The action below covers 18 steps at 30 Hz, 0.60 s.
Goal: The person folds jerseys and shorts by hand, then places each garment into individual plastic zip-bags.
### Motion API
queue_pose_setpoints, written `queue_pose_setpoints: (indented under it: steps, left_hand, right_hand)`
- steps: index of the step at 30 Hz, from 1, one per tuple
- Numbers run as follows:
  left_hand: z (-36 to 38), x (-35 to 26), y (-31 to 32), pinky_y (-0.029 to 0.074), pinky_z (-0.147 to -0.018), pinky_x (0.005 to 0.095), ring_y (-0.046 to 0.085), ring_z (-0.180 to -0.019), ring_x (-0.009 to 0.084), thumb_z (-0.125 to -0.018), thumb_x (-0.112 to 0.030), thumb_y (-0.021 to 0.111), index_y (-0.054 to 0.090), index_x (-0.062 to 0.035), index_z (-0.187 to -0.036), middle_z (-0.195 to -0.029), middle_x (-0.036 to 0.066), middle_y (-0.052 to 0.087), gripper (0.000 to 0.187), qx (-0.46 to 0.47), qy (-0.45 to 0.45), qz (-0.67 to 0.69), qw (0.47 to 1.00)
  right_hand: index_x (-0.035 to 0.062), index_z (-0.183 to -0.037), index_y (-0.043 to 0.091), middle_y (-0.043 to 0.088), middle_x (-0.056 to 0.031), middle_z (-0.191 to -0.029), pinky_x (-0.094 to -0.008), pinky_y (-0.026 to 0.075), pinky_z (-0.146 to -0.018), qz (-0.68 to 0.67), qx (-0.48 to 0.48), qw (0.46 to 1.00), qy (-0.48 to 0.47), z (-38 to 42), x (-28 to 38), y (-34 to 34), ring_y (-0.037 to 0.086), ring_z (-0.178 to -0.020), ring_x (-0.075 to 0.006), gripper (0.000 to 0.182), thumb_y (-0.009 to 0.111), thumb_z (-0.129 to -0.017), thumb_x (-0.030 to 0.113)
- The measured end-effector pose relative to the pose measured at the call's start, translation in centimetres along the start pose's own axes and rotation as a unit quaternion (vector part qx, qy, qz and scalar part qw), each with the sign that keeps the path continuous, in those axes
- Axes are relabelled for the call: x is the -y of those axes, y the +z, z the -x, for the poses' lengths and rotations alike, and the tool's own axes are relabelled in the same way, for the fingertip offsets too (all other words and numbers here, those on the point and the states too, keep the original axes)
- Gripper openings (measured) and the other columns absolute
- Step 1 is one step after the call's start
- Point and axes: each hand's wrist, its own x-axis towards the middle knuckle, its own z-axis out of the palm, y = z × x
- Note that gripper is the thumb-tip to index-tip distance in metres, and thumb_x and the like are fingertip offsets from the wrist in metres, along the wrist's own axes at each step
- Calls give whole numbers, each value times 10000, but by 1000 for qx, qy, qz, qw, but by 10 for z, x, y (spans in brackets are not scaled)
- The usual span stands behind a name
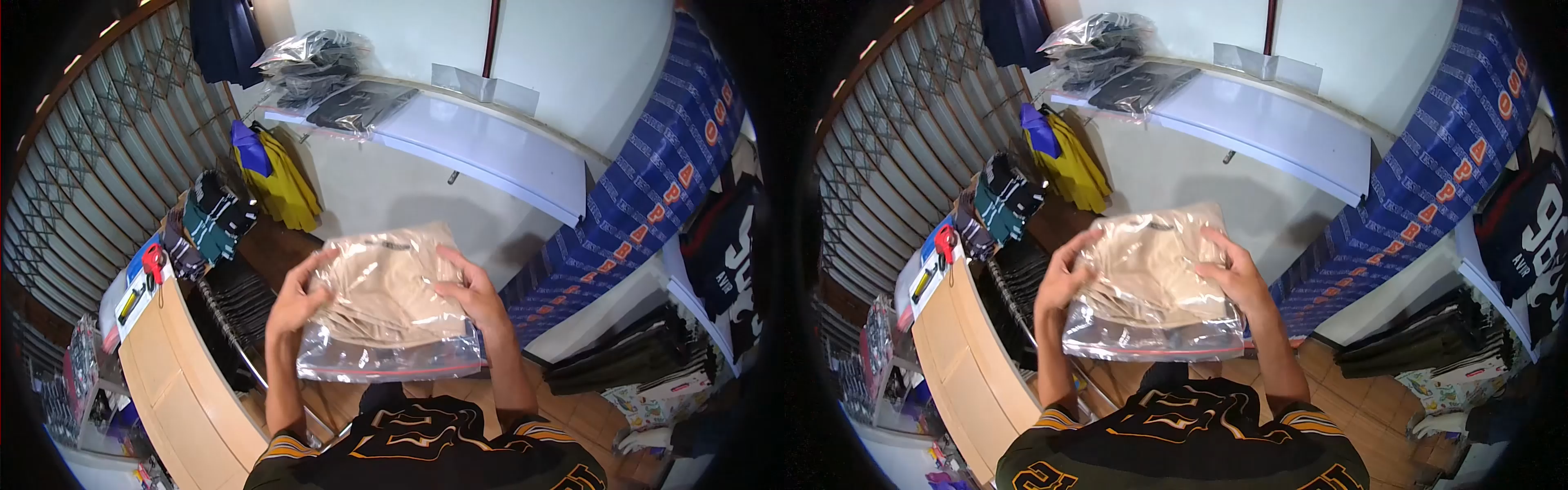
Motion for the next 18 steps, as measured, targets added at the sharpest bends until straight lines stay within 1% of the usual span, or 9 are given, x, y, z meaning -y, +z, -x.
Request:
queue_pose_setpoints:
  steps: [3, 5, 7, 8, 12, 14, 15, 17, 18]
  left_hand:
    - [-68, -26, -32, 400, -1032, 258, 557, -1156, 143, -679, 30, 564, 537, 33, -1383, -1288, 72, 597, 704, 19, 79, -47, 996]
    - [-119, -46, -51, 394, -1042, 256, 559, -1168, 149, -646, 5, 582, 521, 30, -1395, -1283, 74, 597, 752, 26, 122, -56, 991]
    - [-175, -65, -70, 400, -1033, 254, 559, -1167, 146, -648, 0, 583, 517, 31, -1390, -1293, 75, 594, 746, 41, 153, -56, 986]
    - [-208, -73, -81, 404, -1021, 248, 552, -1170, 139, -658, 10, 570, 516, 27, -1386, -1299, 72, 592, 731, 42, 180, -106, 977]
    - [-335, -92, -128, 424, -990, 252, 552, -1155, 149, -719, 8, 604, 523, 12, -1383, -1305, 85, 585, 669, 52, 207, -139, 967]
    - [-392, -86, -154, 456, -969, 299, 547, -1193, 196, -805, -98, 694, 510, 12, -1389, -1309, 163, 581, 622, 49, 167, -120, 977]
    - [-415, -76, -165, 456, -969, 299, 547, -1193, 196, -805, -98, 694, 510, 12, -1389, -1309, 163, 581, 622, 51, 167, -119, 977]
    - [-457, -51, -186, 488, -939, 335, 547, -1221, 240, -811, -169, 754, 500, 3, -1398, -1321, 222, 567, 662, -33, 110, -242, 964]
    - [-472, -33, -196, 512, -904, 343, 543, -1242, 262, -775, -180, 796, 495, -23, -1408, -1349, 240, 552, 718, -17, 120, -268, 956]
  right_hand:
    - [-51, -1458, 428, 536, -150, -1417, -257, 488, -951, -41, 7, 999, -36, -56, 47, 12, 607, -1125, -161, 710, 705, -805, -45]
    - [-49, -1472, 407, 543, -151, -1404, -250, 497, -927, -3, 2, 997, -74, -103, 66, 11, 613, -1108, -150, 719, 685, -809, -64]
    - [-53, -1472, 405, 548, -157, -1396, -248, 499, -911, 11, -10, 988, -154, -154, 85, 13, 615, -1093, -142, 724, 680, -803, -65]
    - [-35, -1476, 411, 566, -143, -1368, -246, 503, -889, 46, -28, 978, -202, -186, 91, 11, 616, -1075, -135, 727, 677, -801, -55]
    - [6, -1486, 413, 598, -125, -1285, -247, 510, -843, 63, -51, 966, -248, -300, 120, 13, 617, -1000, -130, 730, 684, -808, -21]
    - [-3, -1478, 415, 584, -128, -1307, -254, 508, -873, 69, -74, 969, -226, -355, 116, 12, 608, -1046, -145, 716, 679, -814, -35]
    - [-12, -1471, 417, 570, -131, -1328, -262, 505, -904, 71, -93, 972, -203, -377, 110, 11, 600, -1093, -160, 701, 675, -820, -48]
    - [-10, -1467, 424, 573, -148, -1313, -285, 526, -862, 85, -94, 977, -170, -414, 90, 7, 604, -1075, -174, 694, 701, -830, 5]
    - [-18, -1463, 425, 572, -157, -1310, -296, 533, -829, 107, -105, 983, -102, -425, 80, 7, 605, -1058, -178, 689, 707, -836, 35]
